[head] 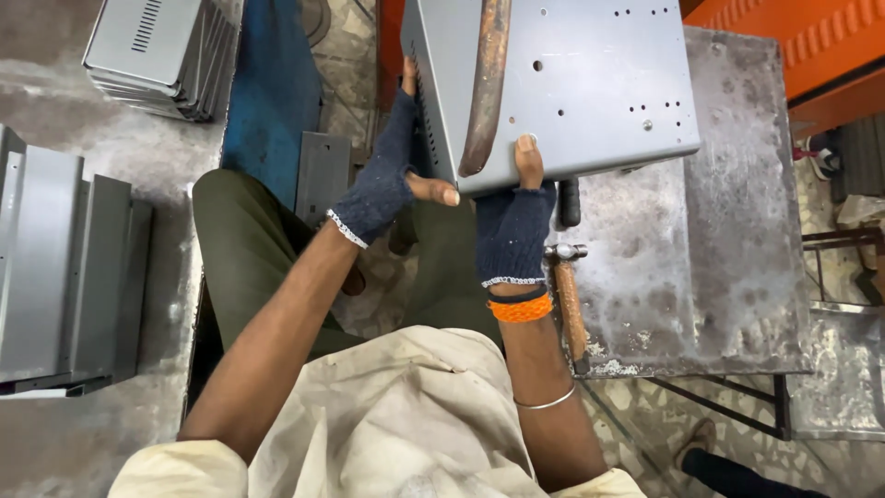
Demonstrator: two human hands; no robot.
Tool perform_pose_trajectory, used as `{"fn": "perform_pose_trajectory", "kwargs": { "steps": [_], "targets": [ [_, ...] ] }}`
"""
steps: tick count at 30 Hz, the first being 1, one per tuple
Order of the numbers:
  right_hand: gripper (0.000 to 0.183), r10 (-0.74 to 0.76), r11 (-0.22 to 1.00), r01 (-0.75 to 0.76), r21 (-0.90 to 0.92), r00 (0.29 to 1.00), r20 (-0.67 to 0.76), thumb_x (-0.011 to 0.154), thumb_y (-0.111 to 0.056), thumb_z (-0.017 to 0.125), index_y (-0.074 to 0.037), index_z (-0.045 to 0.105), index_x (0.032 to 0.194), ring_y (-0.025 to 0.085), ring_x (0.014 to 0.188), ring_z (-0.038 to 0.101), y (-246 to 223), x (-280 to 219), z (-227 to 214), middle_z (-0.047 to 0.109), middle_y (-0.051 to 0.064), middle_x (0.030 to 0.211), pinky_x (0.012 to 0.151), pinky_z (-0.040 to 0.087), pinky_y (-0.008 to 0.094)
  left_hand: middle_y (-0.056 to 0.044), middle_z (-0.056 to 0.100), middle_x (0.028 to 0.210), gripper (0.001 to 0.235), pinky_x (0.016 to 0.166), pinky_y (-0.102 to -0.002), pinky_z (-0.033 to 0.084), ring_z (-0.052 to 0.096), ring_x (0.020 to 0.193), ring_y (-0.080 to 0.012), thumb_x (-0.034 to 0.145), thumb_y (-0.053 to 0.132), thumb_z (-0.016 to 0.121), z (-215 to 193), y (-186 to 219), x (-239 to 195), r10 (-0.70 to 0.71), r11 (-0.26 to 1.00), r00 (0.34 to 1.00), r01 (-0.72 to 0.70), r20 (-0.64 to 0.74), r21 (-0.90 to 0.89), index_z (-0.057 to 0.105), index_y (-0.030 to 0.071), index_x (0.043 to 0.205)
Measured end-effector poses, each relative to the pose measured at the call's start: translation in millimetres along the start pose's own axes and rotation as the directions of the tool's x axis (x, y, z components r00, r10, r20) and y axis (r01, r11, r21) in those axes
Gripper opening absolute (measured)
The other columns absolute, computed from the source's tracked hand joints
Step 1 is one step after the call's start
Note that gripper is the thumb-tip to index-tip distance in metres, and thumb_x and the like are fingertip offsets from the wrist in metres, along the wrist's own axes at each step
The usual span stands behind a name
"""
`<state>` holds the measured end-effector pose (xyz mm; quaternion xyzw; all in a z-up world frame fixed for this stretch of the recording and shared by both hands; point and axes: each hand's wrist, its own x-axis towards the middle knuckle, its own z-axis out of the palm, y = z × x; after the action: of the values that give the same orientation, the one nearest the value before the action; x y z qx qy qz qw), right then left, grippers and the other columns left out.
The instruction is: The person picks up a gray sheet-metal enclosure from a stack, positions it under the lever of a manual bending machine, and pulls the lever down to bend the panel edge. They reposition the box, repeat the bend on other sides, and place finished enclosures on the table beside them.
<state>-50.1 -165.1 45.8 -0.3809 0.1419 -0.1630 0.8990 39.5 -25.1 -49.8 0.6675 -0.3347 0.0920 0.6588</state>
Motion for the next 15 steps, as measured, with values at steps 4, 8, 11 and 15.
{"fn": "perform_pose_trajectory", "kwargs": {
  "steps": [4,8,11,15],
  "targets": [
    [0.039,0.066,0.998,-0.066,-0.013,0.997,-0.038,0.087,-0.029,0.072,-0.001,0.062,0.113,0.019,0.103,0.057,-2.6,-0.4,4.7,0.061,0.009,0.112,0.092,0.047,0.037,-0.013,-0.002,0.176,0.155,0.140,-0.051,0.010,0.004,0.167,-0.0304,0.053,0.039,0.100,-3.3,7.0,0.2,-0.071,0.995,0.997,0.072,0.009,-0.073,-0.004,0.014,0.166],
    [0.037,0.027,1.000,-0.027,0.003,1.000,-0.005,0.089,-0.025,0.071,0.003,0.062,0.112,0.020,0.104,0.058,-0.2,2.1,1.2,0.062,0.011,0.112,0.097,0.047,0.038,-0.015,-0.003,0.176,0.155,0.140,-0.051,0.011,0.005,0.167,-0.0317,0.057,0.046,0.100,-2.2,-0.7,-1.9,-0.031,0.999,0.999,0.031,0.010,-0.005,-0.005,0.013,0.165],
    [0.031,0.057,0.998,-0.057,-0.017,0.998,-0.005,0.090,-0.029,0.070,-0.002,0.063,0.103,0.017,0.093,0.057,-1.5,2.4,-0.5,0.062,0.008,0.102,0.082,0.048,0.033,-0.016,-0.005,0.176,0.157,0.140,-0.050,0.013,0.004,0.167,-0.0320,0.057,0.053,0.099,0.6,-12.4,-4.3,-0.015,0.999,1.000,0.015,-0.001,0.036,-0.006,0.011,0.165],
    [0.037,0.013,1.000,-0.014,0.022,0.999,0.050,0.090,-0.028,0.071,0.002,0.061,0.111,0.020,0.099,0.059,4.0,8.9,-2.0,0.063,0.011,0.109,0.093,0.049,0.038,-0.013,-0.007,0.176,0.156,0.141,-0.052,0.013,0.002,0.168,-0.0318,0.061,0.054,0.100,-2.7,-6.3,0.8,0.015,0.999,1.000,-0.015,0.005,0.037,-0.008,0.014,0.166]
  ]
}}
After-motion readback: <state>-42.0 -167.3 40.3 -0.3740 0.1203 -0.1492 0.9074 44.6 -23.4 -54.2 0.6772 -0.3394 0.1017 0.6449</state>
